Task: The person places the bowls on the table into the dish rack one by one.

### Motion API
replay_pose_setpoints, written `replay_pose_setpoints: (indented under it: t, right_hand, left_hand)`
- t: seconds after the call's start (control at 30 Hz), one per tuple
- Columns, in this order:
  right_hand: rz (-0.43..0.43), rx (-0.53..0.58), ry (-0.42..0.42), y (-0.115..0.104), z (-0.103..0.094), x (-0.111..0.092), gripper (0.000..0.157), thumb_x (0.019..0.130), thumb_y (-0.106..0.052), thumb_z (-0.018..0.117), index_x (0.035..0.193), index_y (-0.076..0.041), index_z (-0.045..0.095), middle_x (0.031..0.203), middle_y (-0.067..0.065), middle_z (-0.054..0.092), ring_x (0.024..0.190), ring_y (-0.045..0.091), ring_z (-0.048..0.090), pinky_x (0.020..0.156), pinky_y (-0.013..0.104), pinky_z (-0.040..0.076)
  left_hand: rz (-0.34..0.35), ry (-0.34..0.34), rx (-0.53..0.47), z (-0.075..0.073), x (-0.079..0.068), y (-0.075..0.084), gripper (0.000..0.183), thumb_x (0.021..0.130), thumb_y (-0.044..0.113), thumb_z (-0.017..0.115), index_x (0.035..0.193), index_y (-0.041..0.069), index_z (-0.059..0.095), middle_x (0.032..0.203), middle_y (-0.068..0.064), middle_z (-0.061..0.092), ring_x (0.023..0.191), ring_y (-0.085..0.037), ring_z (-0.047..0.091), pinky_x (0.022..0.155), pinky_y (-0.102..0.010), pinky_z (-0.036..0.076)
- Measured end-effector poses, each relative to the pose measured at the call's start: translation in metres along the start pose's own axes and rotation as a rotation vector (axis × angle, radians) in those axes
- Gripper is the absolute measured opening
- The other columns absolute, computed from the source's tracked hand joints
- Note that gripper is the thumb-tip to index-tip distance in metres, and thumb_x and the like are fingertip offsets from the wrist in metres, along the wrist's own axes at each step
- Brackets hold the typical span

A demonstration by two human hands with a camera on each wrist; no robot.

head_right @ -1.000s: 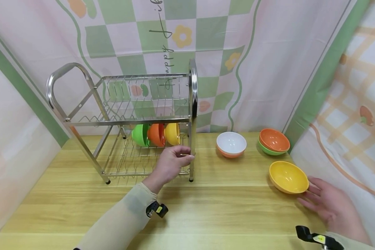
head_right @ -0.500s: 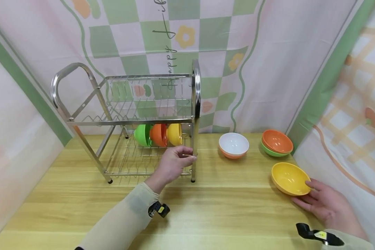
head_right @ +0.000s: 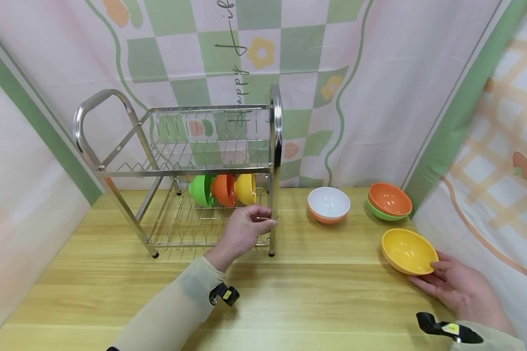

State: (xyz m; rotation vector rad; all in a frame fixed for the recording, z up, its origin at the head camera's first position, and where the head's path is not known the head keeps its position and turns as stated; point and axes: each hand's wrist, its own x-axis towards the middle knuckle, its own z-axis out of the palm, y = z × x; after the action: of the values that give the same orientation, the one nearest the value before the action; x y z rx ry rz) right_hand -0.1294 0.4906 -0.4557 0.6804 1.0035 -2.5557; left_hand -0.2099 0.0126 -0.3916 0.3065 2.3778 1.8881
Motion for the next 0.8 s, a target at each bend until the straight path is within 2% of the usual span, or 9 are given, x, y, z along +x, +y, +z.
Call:
replay_pose_setpoints:
  t: [0.07, 0.13, 0.2, 0.33, 0.37, 0.4, 0.47, 0.57, 0.8]
  right_hand:
    - [-0.004, -0.022, -0.002, 0.0, -0.001, 0.001, 0.066, 0.106, -0.002, 0.031, 0.144, -0.053, 0.014, 0.095, 0.015, 0.067, 0.09, 0.036, 0.065, 0.111, 0.056, 0.026]
    - [-0.004, -0.025, -0.009, 0.0, -0.001, 0.002, 0.057, 0.107, -0.002, 0.031, 0.14, -0.048, 0.026, 0.097, 0.016, 0.067, 0.091, 0.036, 0.065, 0.111, 0.056, 0.025]
    - [0.004, -0.05, -0.019, -0.001, 0.0, 0.002, 0.063, 0.108, -0.005, 0.029, 0.149, -0.05, 0.01, 0.1, 0.016, 0.067, 0.092, 0.035, 0.065, 0.111, 0.056, 0.025]
    - [0.024, -0.046, -0.031, 0.0, 0.003, 0.002, 0.062, 0.109, -0.009, 0.028, 0.151, -0.049, 0.007, 0.102, 0.017, 0.067, 0.094, 0.035, 0.064, 0.113, 0.053, 0.024]
    - [0.024, -0.045, -0.037, 0.0, 0.004, 0.002, 0.062, 0.109, -0.008, 0.028, 0.151, -0.049, 0.009, 0.102, 0.017, 0.067, 0.094, 0.035, 0.064, 0.113, 0.052, 0.024]
    - [0.024, -0.035, -0.049, 0.001, 0.005, 0.002, 0.053, 0.109, -0.007, 0.028, 0.145, -0.045, 0.027, 0.101, 0.018, 0.067, 0.095, 0.036, 0.064, 0.113, 0.052, 0.024]
    - [0.014, 0.0, -0.071, 0.001, 0.007, 0.002, 0.036, 0.108, -0.003, 0.029, 0.125, -0.026, 0.05, 0.101, 0.02, 0.066, 0.096, 0.039, 0.063, 0.113, 0.053, 0.023]
    - [-0.004, 0.015, -0.133, 0.002, 0.009, 0.001, 0.031, 0.107, 0.002, 0.027, 0.109, -0.007, 0.057, 0.105, 0.021, 0.065, 0.099, 0.041, 0.062, 0.111, 0.055, 0.023]
    - [-0.015, -0.02, -0.198, 0.004, 0.013, -0.003, 0.04, 0.106, 0.005, 0.025, 0.104, -0.004, 0.064, 0.109, 0.02, 0.065, 0.103, 0.04, 0.062, 0.11, 0.056, 0.026]
  left_hand:
    - [0.001, 0.003, 0.002, 0.0, 0.0, 0.0, 0.011, 0.087, 0.017, 0.08, 0.093, 0.025, 0.076, 0.088, 0.01, 0.07, 0.083, -0.013, 0.065, 0.071, -0.032, 0.056]
    - [0.003, 0.005, 0.005, 0.0, 0.0, 0.0, 0.011, 0.087, 0.017, 0.08, 0.093, 0.025, 0.076, 0.088, 0.01, 0.07, 0.083, -0.013, 0.065, 0.07, -0.032, 0.056]
    - [0.004, 0.007, 0.009, 0.001, 0.0, 0.0, 0.01, 0.087, 0.018, 0.08, 0.093, 0.025, 0.076, 0.088, 0.01, 0.07, 0.084, -0.013, 0.065, 0.071, -0.032, 0.056]
    - [-0.002, 0.008, 0.016, 0.001, 0.0, 0.0, 0.01, 0.087, 0.018, 0.08, 0.093, 0.025, 0.076, 0.088, 0.011, 0.07, 0.084, -0.012, 0.065, 0.07, -0.032, 0.056]
    - [-0.004, 0.007, 0.016, 0.001, 0.0, 0.0, 0.01, 0.087, 0.018, 0.08, 0.093, 0.025, 0.076, 0.088, 0.011, 0.069, 0.084, -0.012, 0.065, 0.07, -0.032, 0.056]
    - [-0.005, 0.008, 0.015, 0.001, 0.0, 0.001, 0.01, 0.087, 0.018, 0.08, 0.093, 0.025, 0.076, 0.088, 0.011, 0.069, 0.084, -0.012, 0.065, 0.07, -0.032, 0.056]
    - [-0.008, 0.008, 0.013, 0.001, 0.0, 0.001, 0.011, 0.087, 0.017, 0.08, 0.093, 0.025, 0.076, 0.088, 0.011, 0.069, 0.084, -0.012, 0.065, 0.071, -0.032, 0.056]
    - [-0.01, 0.011, 0.016, 0.001, 0.0, 0.001, 0.011, 0.087, 0.017, 0.08, 0.093, 0.025, 0.075, 0.088, 0.011, 0.069, 0.084, -0.012, 0.065, 0.071, -0.032, 0.056]
    - [0.014, 0.026, 0.035, 0.003, 0.0, 0.0, 0.011, 0.087, 0.017, 0.079, 0.095, 0.024, 0.076, 0.089, 0.012, 0.069, 0.085, -0.011, 0.065, 0.072, -0.031, 0.055]
